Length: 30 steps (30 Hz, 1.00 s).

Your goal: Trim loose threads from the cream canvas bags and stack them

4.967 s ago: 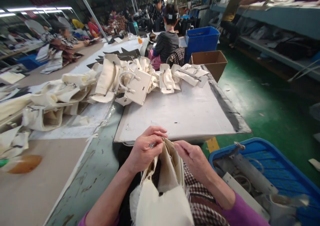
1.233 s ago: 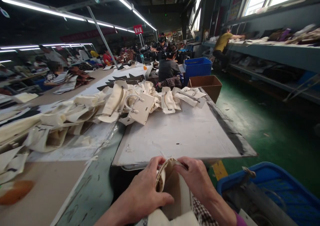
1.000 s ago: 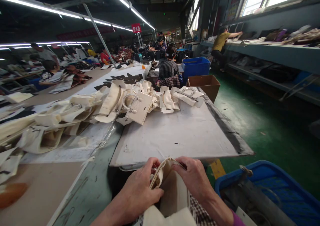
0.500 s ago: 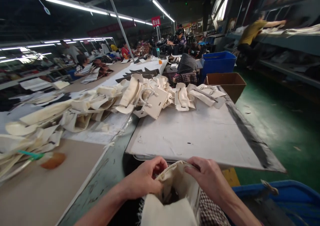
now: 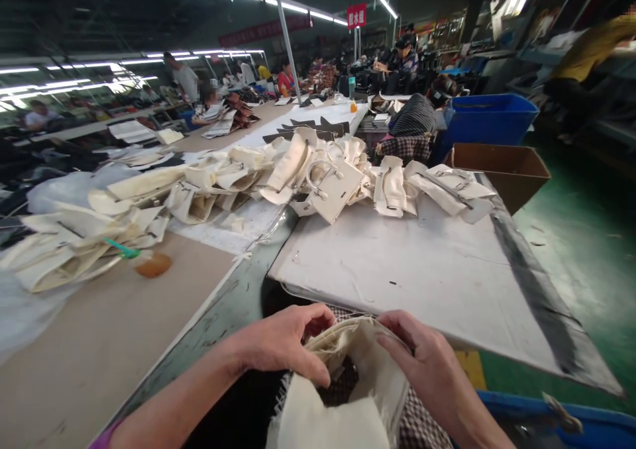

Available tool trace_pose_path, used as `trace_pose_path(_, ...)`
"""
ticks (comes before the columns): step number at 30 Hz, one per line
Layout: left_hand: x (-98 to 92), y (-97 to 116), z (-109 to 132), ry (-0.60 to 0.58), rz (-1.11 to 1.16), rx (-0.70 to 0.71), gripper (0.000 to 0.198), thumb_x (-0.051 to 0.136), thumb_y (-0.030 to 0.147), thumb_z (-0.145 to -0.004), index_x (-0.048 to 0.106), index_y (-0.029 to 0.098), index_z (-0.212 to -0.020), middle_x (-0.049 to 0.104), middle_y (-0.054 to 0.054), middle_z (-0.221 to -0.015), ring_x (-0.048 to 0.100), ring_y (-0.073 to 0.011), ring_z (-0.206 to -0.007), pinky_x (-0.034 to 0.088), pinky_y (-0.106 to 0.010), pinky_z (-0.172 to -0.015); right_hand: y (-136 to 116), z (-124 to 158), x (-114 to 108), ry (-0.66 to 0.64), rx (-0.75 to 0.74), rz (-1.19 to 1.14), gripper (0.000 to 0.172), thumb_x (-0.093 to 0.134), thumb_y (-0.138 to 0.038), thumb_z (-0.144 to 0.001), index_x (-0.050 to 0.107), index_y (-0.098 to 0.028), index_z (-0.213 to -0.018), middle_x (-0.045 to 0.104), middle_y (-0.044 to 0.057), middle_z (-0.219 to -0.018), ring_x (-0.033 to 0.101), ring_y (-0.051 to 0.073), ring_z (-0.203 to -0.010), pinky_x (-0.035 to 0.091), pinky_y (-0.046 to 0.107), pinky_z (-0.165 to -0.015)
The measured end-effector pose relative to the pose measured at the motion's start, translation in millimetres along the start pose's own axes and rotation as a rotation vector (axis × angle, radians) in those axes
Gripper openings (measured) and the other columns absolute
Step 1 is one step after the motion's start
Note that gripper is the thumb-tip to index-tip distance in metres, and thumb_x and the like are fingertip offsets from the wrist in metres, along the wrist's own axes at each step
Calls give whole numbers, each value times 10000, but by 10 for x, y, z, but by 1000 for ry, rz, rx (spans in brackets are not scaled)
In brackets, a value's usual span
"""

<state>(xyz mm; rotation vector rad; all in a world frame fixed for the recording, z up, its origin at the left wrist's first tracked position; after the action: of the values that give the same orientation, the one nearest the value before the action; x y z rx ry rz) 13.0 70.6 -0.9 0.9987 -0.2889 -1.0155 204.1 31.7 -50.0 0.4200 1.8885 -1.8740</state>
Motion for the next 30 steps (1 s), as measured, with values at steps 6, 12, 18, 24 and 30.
trace_pose_path(6, 92, -40, 219, 179, -82, -72, 338, 711, 255, -648, 609, 193, -964, 629, 31, -932, 545, -181, -872, 394, -242, -732, -149, 52, 4, -5, -222, 115, 124, 443, -205, -889, 487, -245, -998, 579, 31, -997, 642, 139, -744, 536, 250, -667)
trace_pose_path(12, 162, -43, 306, 317, -124, -64, 291, 700, 296, -685, 627, 188, -945, 646, 29, -924, 553, -185, -878, 388, -249, -751, -497, 28, -43, -126, -451, 296, 262, 454, -148, -873, 562, -249, -1088, 523, 72, -1079, 611, 159, -778, 537, 290, -659)
trace_pose_path(18, 110, -12, 331, 275, -137, -77, 346, 713, 339, -663, 636, 172, -956, 660, 15, -901, 574, -188, -828, 395, -243, -683, -708, -156, 40, -282, -661, 315, 301, 478, -142, -886, 652, -291, -1081, 493, 51, -1024, 550, 159, -845, 513, 276, -676)
trace_pose_path(24, 66, -59, 342, 286, -100, -38, 398, 753, 361, -652, 656, 181, -994, 671, 13, -918, 579, -189, -825, 388, -239, -675, -768, -253, 138, -370, -708, 368, 211, 476, -195, -929, 657, -220, -824, 485, 33, -959, 516, 138, -786, 459, 255, -635)
trace_pose_path(30, 10, -108, 388, 413, -189, -29, 400, 818, 430, -592, 677, 197, -885, 634, 45, -784, 535, -148, -713, 339, -207, -588, -724, -284, 193, -389, -662, 365, 88, 600, -165, -859, 614, -209, -785, 511, 18, -931, 542, 153, -811, 457, 255, -644)
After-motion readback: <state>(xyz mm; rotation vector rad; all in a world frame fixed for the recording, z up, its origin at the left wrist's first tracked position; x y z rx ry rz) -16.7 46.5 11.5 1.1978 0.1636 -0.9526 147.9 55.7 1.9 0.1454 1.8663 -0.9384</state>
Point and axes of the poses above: each hand's wrist, its own z-axis away from the middle knuckle, its own x-axis out of the palm, y = z × x, the point moved 6 cm from there along -z, towards the middle knuckle
